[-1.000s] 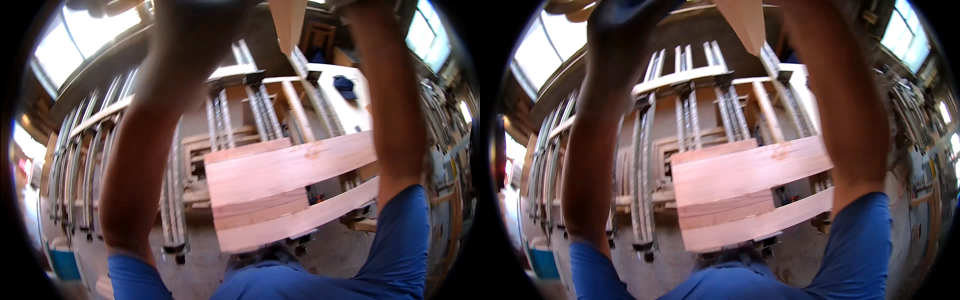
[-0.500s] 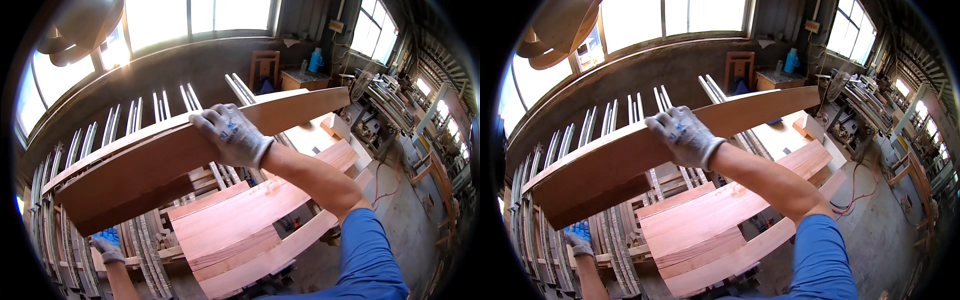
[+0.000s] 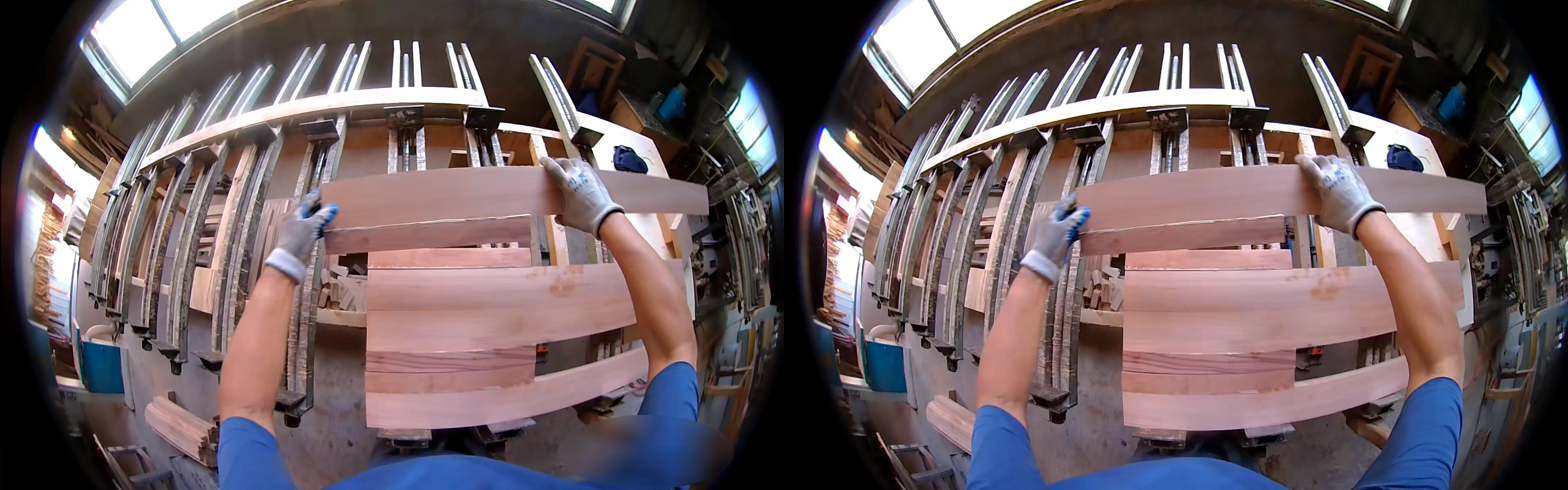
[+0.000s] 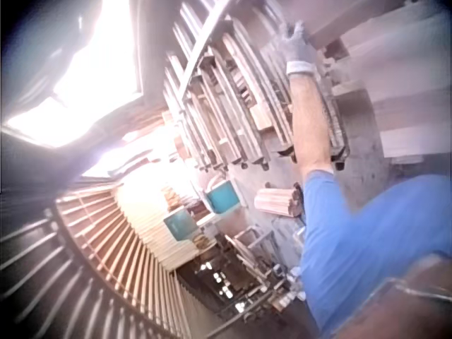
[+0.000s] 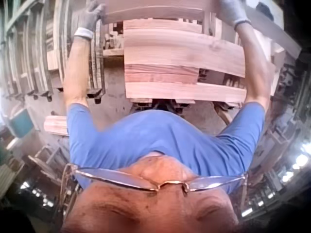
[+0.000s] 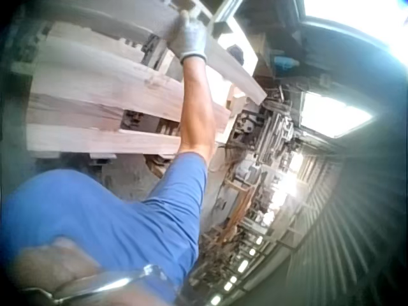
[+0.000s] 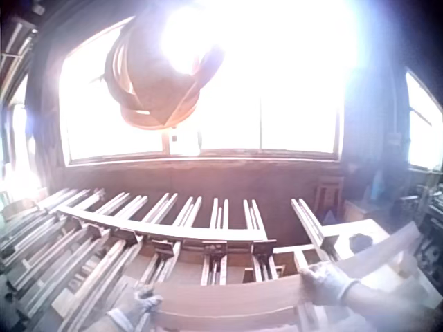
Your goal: The person uses a nail gun to fasten wooden planks together on a workbench. They then carry the assembled pieces to a clamping rack and place them among other clamped boards.
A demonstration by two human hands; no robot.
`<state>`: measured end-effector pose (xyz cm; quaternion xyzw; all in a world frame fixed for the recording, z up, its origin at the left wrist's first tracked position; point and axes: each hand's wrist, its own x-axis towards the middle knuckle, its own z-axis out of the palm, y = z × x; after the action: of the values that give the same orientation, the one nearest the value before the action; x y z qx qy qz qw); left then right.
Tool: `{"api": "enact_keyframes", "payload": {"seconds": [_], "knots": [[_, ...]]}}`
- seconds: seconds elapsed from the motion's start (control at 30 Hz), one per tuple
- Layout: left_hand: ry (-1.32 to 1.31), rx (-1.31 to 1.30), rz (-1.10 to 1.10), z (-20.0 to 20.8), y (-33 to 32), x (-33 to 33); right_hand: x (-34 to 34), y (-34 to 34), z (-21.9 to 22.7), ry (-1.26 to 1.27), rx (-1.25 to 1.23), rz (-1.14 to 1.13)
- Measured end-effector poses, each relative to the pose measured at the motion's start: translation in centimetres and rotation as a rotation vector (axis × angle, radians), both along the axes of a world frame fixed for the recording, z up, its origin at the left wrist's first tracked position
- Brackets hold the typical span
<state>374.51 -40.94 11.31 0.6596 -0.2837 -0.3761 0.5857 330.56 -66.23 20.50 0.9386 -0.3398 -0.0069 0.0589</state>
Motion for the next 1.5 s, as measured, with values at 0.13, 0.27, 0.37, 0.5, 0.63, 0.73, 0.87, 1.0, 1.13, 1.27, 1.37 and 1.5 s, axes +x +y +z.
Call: {"api": "enact_keyframes", "payload": {"seconds": [0.13,0.27,0.37,0.5,0.63,0.73,0.87,1.0,1.13,1.27,1.37,1.5], "knots": [[-0.002,0.004,-0.016,-3.9,-4.5,-0.9,-1.2,-2.3,-3.2,0.064,0.065,-0.077],[0.079,0.054,-0.036,-5.8,-7.2,-3.4,-3.1,-4.2,-7.3,0.123,0.116,-0.130],[0.058,0.116,-0.042,-8.2,-8.0,-3.0,-3.5,-5.2,-9.8,0.121,0.137,-0.122],[0.013,0.196,-0.032,-10.2,-8.9,-3.9,-4.0,-6.9,-12.4,0.133,0.136,-0.103],[-0.010,0.202,0.025,-11.6,-8.7,-4.1,-3.0,-7.0,-12.1,0.191,0.180,-0.129],[-0.005,0.211,0.001,-12.8,-8.3,-3.2,-2.1,-7.0,-11.9,0.278,0.224,-0.131],[0.061,0.102,0.025,-15.2,-7.7,-2.5,-1.4,-6.1,-11.3,0.336,0.242,-0.122],[-0.140,0.183,-0.054,-16.9,-8.0,-1.5,-2.9,-7.5,-13.2,0.241,0.266,-0.142],[-0.119,0.047,0.023,-20.1,-5.9,1.9,-0.1,-7.2,-11.5,0.290,0.115,-0.013],[0.027,0.024,0.004,-18.4,-7.0,-0.6,-1.5,-6.7,-10.8,0.315,0.096,-0.060],[0.107,-0.017,0.058,-18.3,-7.3,1.0,-0.6,-7.2,-10.9,0.238,0.069,-0.088],[0.118,-0.050,0.034,-17.9,-6.1,4.6,1.4,-6.9,-11.5,0.231,0.128,-0.077]]}}
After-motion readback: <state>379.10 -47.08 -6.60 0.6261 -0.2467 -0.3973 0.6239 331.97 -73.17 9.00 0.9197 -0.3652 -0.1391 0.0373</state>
